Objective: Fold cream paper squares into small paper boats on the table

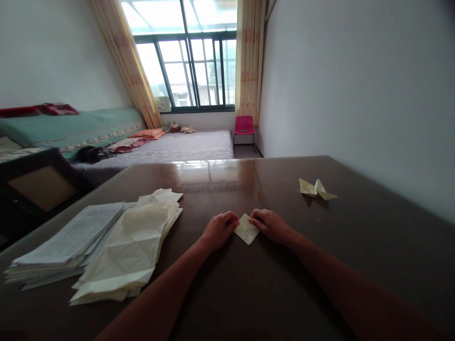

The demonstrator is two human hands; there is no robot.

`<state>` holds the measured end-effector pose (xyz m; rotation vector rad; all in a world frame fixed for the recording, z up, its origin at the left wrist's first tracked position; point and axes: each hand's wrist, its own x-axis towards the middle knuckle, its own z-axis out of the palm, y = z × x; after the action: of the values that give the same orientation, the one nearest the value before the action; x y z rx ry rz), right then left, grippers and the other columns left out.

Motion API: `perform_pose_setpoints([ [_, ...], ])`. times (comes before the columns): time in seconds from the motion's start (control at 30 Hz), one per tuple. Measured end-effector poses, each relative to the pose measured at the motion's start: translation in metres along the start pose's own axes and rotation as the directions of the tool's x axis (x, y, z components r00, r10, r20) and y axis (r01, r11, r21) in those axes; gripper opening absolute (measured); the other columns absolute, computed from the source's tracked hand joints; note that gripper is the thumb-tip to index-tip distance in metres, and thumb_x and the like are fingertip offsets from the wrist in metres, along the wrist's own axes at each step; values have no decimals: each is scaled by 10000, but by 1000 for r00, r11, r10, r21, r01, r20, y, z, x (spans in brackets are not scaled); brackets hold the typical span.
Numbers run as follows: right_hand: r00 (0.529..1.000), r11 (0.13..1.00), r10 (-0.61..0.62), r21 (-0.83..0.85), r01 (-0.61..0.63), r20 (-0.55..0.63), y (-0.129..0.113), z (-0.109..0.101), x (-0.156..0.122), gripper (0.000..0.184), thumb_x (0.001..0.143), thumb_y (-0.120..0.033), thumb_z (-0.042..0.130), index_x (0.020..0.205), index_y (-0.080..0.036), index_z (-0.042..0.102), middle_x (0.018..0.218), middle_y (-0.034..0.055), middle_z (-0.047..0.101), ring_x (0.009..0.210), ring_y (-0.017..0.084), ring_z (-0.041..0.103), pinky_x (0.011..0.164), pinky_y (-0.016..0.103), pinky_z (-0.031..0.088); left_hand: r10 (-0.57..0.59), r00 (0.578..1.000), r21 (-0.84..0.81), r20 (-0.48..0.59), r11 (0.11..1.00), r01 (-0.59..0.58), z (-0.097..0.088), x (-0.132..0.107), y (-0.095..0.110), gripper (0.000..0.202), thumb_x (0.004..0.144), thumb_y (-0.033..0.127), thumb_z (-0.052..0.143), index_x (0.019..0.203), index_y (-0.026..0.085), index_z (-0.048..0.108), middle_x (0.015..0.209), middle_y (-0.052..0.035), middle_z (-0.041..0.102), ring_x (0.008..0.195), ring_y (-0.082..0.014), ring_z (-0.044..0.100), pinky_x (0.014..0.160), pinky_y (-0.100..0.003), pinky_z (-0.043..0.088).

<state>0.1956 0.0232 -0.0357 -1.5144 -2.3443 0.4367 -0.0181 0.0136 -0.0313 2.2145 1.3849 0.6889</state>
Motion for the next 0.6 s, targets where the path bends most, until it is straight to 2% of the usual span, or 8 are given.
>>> perform_pose_setpoints([
  [0.13, 1000, 1000, 1, -18, -1, -1, -3, -3, -1, 269, 926, -405, 422, 907, -213, 610, 871, 40, 649, 814, 150, 578, 690, 242, 358, -1, 1000, 16, -17, 1000, 1, 1, 1, 0, 226, 866, 334, 467, 901, 185, 632, 781, 0, 657, 682, -126, 562, 639, -228, 410],
  [0.3, 998, 998, 55, -28, -54, 12, -7, -4, -2, 230, 910, -400, 463, 922, -210, 592, 877, 40, 653, 808, 150, 582, 666, 240, 349, 10, 1000, 82, 26, 997, -12, 2, 2, -1, 195, 857, 312, 477, 864, 203, 639, 791, 0, 649, 707, -134, 562, 655, -231, 411],
  [0.47, 997, 998, 59, 1, -59, -54, -9, -1, -5, 186, 884, -360, 518, 986, -206, 534, 839, 15, 635, 779, 135, 578, 657, 227, 348, 43, 998, 179, -36, 983, -36, 7, 0, 3, 248, 857, 263, 480, 1082, 222, 576, 827, -7, 616, 777, -159, 565, 722, -259, 430],
  [0.6, 998, 1000, 26, 3, -25, -53, -9, -1, -4, 152, 871, -318, 544, 982, -214, 535, 860, 1, 627, 774, 122, 565, 647, 224, 344, 56, 998, 241, -9, 969, -52, 8, -2, 6, 286, 879, 269, 461, 1151, 252, 551, 889, -13, 584, 836, -160, 567, 749, -255, 444],
])
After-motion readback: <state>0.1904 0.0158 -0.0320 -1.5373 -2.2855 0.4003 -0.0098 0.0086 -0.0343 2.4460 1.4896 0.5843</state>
